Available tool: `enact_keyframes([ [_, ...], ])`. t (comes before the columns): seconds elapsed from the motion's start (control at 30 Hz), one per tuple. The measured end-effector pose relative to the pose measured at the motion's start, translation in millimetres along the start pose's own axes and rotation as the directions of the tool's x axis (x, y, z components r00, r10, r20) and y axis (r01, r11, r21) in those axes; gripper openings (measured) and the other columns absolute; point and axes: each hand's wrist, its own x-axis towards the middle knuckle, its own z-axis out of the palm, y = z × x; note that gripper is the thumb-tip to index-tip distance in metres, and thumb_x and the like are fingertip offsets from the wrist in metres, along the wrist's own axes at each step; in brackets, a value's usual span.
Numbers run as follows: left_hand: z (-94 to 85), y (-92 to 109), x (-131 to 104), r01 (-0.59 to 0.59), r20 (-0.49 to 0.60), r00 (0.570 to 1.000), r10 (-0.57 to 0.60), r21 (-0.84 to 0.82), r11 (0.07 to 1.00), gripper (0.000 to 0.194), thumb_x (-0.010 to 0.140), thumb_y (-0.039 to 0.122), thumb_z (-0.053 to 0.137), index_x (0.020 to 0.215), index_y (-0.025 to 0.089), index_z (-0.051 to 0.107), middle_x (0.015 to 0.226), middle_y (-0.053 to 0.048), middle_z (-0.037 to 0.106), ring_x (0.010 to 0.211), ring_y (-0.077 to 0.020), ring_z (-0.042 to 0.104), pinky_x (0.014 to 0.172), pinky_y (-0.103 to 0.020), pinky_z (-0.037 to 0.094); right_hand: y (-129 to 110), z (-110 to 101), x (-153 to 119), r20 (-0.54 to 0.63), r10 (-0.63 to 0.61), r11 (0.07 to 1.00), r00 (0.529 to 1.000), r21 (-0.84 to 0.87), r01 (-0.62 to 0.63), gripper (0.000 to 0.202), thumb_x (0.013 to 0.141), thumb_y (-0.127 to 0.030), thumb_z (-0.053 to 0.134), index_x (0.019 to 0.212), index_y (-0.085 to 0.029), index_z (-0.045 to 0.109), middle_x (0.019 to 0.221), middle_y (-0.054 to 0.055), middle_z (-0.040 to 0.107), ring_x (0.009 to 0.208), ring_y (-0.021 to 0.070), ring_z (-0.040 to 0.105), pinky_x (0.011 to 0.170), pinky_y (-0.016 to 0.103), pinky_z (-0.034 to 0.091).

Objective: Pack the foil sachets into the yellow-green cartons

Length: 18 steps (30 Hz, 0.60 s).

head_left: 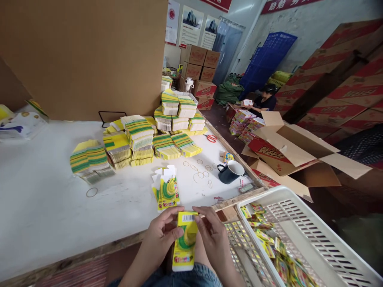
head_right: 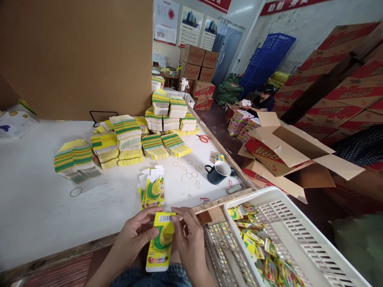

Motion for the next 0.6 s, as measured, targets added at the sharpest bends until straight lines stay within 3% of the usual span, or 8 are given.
enact_keyframes([
  [0.1, 11.6, -3, 0, -0.028, 0.019, 0.999, 0.028, -0.013, 1.0, 0.039, 0.077, 0.017, 0.065, 0.116, 0.02, 0.062, 0.112, -0.009, 0.073, 0.095, -0.0246, 0.069, 0.082, -0.034, 0.054, -5, -10, -1, -0.024, 0.059, 0.99, 0.998, 0.131, -0.055, 0.026, 0.089, -0.039, 0.058, 0.101, -0.018, 0.069, 0.074, 0.005, 0.068, 0.062, 0.0176, 0.063, 0.059, 0.027, 0.052],
  [0.2, 10.1, -7, 6, -0.106, 0.031, 0.994, 0.103, 0.132, 0.986, 0.049, 0.081, 0.022, 0.063, 0.129, 0.024, 0.055, 0.126, -0.01, 0.066, 0.112, -0.0267, 0.064, 0.095, -0.039, 0.051, -21, -50, 1, -0.171, -0.102, 0.992, 0.98, -0.087, 0.089, 0.02, 0.087, -0.035, 0.061, 0.093, -0.019, 0.071, 0.088, 0.009, 0.069, 0.077, 0.0211, 0.063, 0.068, 0.032, 0.052],
  [0.23, 4.6, -9, 9, -0.139, 0.009, 0.99, 0.141, 0.234, 0.962, 0.051, 0.083, 0.025, 0.062, 0.133, 0.026, 0.052, 0.133, -0.01, 0.062, 0.121, -0.0271, 0.058, 0.102, -0.041, 0.046, -26, -68, 3, -0.299, -0.229, 0.95, 0.926, -0.275, 0.147, 0.017, 0.085, -0.034, 0.064, 0.089, -0.02, 0.072, 0.088, 0.009, 0.067, 0.079, 0.0221, 0.062, 0.071, 0.034, 0.05],
  [0.3, -11.4, -13, 16, -0.175, -0.08, 0.967, 0.242, 0.478, 0.861, 0.052, 0.084, 0.029, 0.062, 0.135, 0.027, 0.051, 0.143, -0.008, 0.053, 0.136, -0.0281, 0.042, 0.113, -0.046, 0.031, -31, -100, 8, -0.508, -0.407, 0.816, 0.759, -0.575, 0.053, 0.021, 0.083, -0.036, 0.066, 0.09, -0.018, 0.073, 0.096, 0.012, 0.064, 0.09, 0.0274, 0.059, 0.08, 0.042, 0.046],
  [0.37, -27.3, -18, 23, -0.153, -0.16, 0.936, 0.315, 0.621, 0.768, 0.048, 0.082, 0.029, 0.063, 0.13, 0.025, 0.057, 0.143, -0.008, 0.053, 0.139, -0.0302, 0.037, 0.117, -0.051, 0.018, -27, -113, 16, -0.504, -0.447, 0.739, 0.739, -0.674, -0.014, 0.032, 0.081, -0.043, 0.066, 0.1, -0.017, 0.071, 0.106, 0.015, 0.061, 0.102, 0.0332, 0.055, 0.089, 0.049, 0.041],
  [0.43, -36.3, -24, 28, -0.137, -0.168, 0.934, 0.315, 0.646, 0.751, 0.043, 0.082, 0.027, 0.063, 0.125, 0.024, 0.062, 0.139, -0.009, 0.057, 0.137, -0.0314, 0.04, 0.118, -0.052, 0.015, -14, -96, 25, -0.422, -0.347, 0.78, 0.838, -0.626, 0.007, 0.037, 0.083, -0.045, 0.062, 0.106, -0.017, 0.069, 0.107, 0.016, 0.061, 0.105, 0.034, 0.054, 0.091, 0.05, 0.04],
  [0.5, -37.2, -29, 29, -0.134, -0.155, 0.942, 0.298, 0.641, 0.755, 0.04, 0.082, 0.026, 0.062, 0.122, 0.024, 0.064, 0.135, -0.009, 0.061, 0.135, -0.0313, 0.044, 0.117, -0.052, 0.018, 2, -56, 36, -0.298, -0.108, 0.892, 0.948, -0.451, -0.04, 0.031, 0.087, -0.036, 0.057, 0.109, -0.016, 0.065, 0.105, 0.015, 0.064, 0.1, 0.0311, 0.058, 0.086, 0.045, 0.045],
  [0.6, -32.4, -32, 26, -0.13, -0.145, 0.948, 0.283, 0.636, 0.761, 0.039, 0.082, 0.026, 0.061, 0.12, 0.024, 0.065, 0.134, -0.009, 0.061, 0.132, -0.0302, 0.048, 0.116, -0.05, 0.023, 20, 15, 54, -0.111, 0.079, 0.955, 0.991, -0.278, -0.107, 0.026, 0.076, -0.029, 0.067, 0.099, -0.017, 0.068, 0.088, 0.011, 0.069, 0.083, 0.0296, 0.062, 0.076, 0.041, 0.048],
])
